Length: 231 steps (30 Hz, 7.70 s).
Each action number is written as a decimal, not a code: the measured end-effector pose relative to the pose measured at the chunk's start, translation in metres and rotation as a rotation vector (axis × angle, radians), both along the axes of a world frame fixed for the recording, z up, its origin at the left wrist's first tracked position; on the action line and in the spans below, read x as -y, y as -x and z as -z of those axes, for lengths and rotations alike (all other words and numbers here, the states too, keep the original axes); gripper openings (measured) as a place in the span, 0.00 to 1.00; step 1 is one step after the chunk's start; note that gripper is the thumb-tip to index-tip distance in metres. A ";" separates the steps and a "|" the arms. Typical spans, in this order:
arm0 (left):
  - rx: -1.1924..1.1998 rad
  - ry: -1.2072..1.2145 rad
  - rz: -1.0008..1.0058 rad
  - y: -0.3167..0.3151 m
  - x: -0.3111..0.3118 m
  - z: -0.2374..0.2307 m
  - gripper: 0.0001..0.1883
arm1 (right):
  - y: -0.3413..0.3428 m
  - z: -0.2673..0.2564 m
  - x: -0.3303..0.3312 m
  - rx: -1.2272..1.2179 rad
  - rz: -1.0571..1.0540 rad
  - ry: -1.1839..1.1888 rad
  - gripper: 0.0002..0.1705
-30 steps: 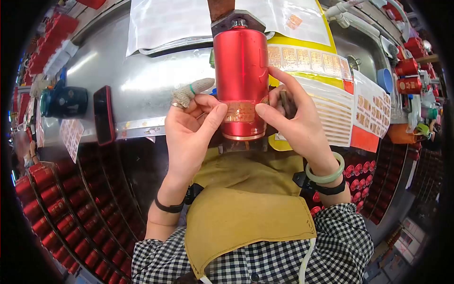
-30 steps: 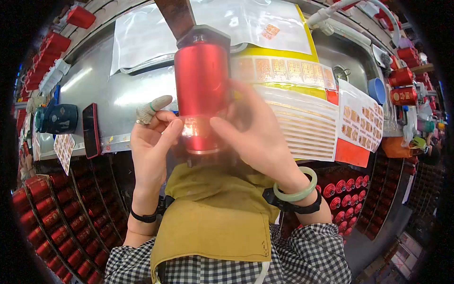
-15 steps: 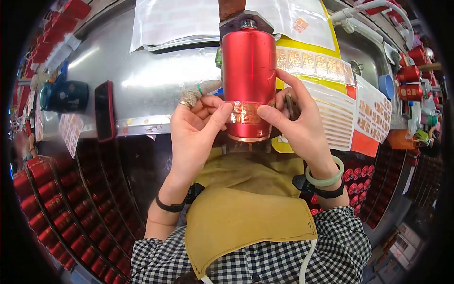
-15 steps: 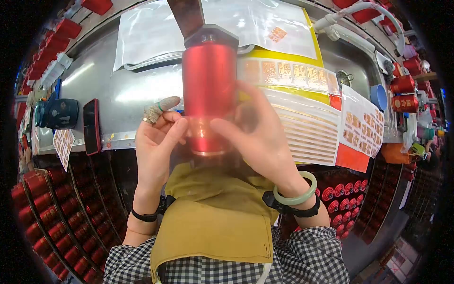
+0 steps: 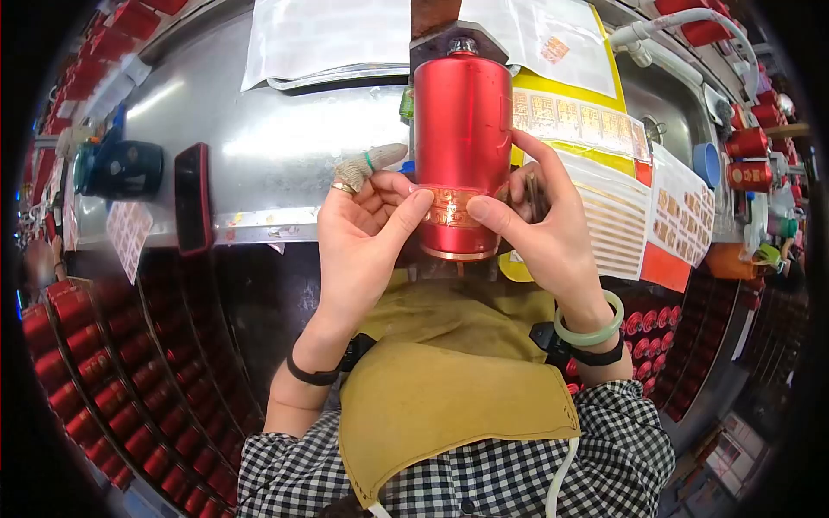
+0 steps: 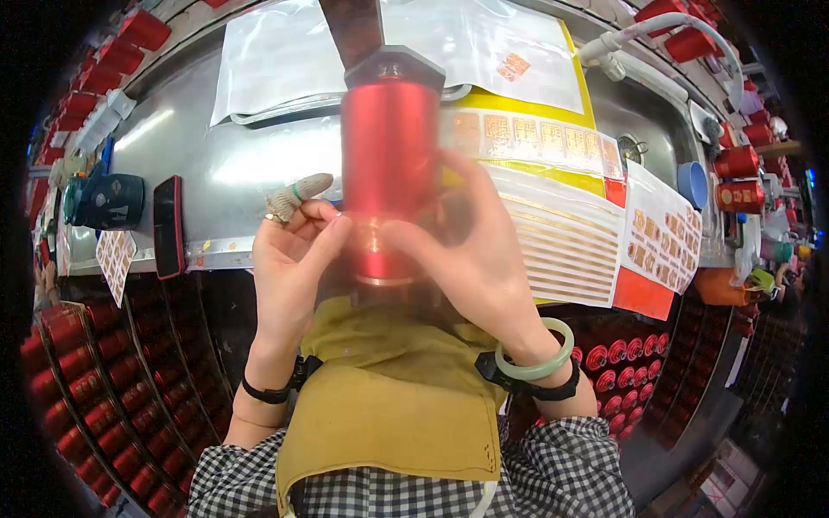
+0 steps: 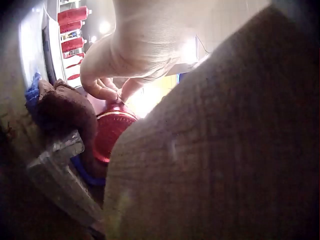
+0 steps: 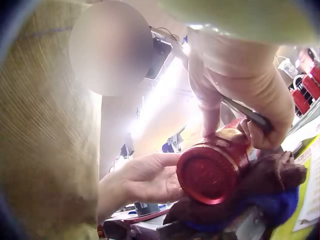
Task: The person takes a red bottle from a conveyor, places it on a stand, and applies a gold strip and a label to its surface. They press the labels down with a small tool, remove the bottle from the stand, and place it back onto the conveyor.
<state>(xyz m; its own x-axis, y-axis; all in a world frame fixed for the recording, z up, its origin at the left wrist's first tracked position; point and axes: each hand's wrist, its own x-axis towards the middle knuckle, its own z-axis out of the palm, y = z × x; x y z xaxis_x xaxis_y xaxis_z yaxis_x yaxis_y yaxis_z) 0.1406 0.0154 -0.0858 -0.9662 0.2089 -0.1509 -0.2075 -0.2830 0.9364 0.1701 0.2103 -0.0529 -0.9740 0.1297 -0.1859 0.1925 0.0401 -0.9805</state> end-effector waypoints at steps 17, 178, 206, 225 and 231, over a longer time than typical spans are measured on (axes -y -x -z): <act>-0.878 0.682 0.016 -0.026 0.008 0.051 0.44 | -0.002 0.004 0.001 0.021 0.023 -0.041 0.49; -0.027 -0.076 0.224 0.015 -0.005 -0.004 0.44 | -0.015 0.013 -0.022 0.022 0.012 0.042 0.08; -0.094 0.075 0.238 0.010 -0.014 -0.006 0.40 | -0.015 0.023 -0.026 0.029 0.097 0.035 0.10; -0.146 0.057 0.312 0.010 -0.019 -0.006 0.46 | -0.014 0.029 -0.019 0.087 0.038 0.123 0.27; -0.051 0.038 0.274 0.003 -0.025 -0.012 0.45 | -0.014 0.030 -0.012 0.109 0.052 0.033 0.32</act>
